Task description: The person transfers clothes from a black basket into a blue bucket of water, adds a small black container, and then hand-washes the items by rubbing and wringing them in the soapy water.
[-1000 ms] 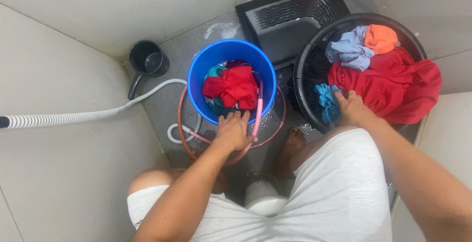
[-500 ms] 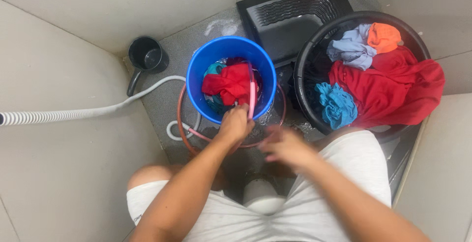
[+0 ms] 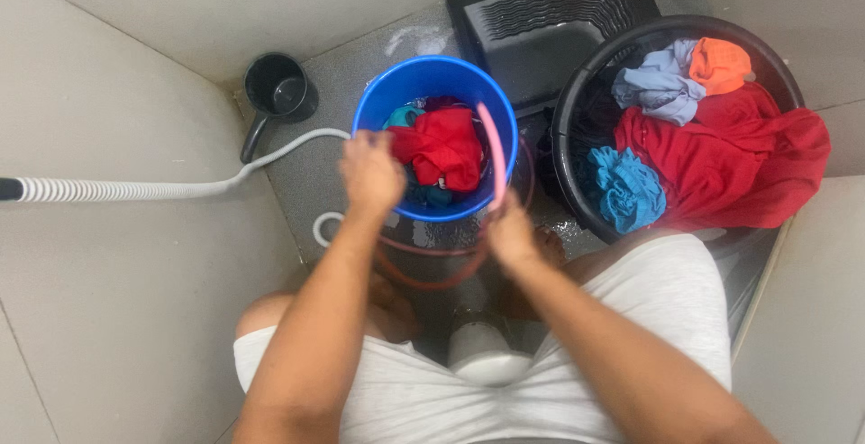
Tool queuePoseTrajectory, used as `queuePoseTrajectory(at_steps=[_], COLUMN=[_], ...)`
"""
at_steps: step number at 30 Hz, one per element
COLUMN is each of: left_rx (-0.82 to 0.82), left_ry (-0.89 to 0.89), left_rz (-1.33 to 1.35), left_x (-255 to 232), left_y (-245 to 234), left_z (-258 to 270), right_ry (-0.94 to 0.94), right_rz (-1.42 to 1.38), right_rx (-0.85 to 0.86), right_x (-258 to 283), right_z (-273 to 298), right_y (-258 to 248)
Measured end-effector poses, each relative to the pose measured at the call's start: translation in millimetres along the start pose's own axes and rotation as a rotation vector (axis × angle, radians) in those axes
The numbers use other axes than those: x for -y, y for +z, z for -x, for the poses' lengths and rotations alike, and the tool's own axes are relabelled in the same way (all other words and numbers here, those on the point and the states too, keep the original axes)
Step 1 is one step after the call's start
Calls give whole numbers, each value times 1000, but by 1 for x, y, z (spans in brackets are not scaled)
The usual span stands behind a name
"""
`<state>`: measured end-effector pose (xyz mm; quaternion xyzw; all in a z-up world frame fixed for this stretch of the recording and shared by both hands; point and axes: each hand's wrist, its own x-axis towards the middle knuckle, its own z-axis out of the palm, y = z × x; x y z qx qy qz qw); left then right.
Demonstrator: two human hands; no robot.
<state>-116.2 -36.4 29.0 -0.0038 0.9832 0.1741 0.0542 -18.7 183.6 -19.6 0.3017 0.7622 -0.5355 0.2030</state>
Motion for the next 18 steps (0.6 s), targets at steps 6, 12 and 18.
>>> queuePoseTrajectory(at_steps=[6,12,18], left_rx=[150,-58,104], left_ry=[-147,-346,-501], left_rz=[12,393,365], left_x=[13,54,47], left_y=[-2,19,24], left_z=[-1,-6,-3], right_ry=[-324,-459,-493], right_rz=[579,838,931], right_rx=[-79,-97,-66], right_x=[67,95,107], right_z=[-25,-72,-77], right_y=[-66,-115,-110])
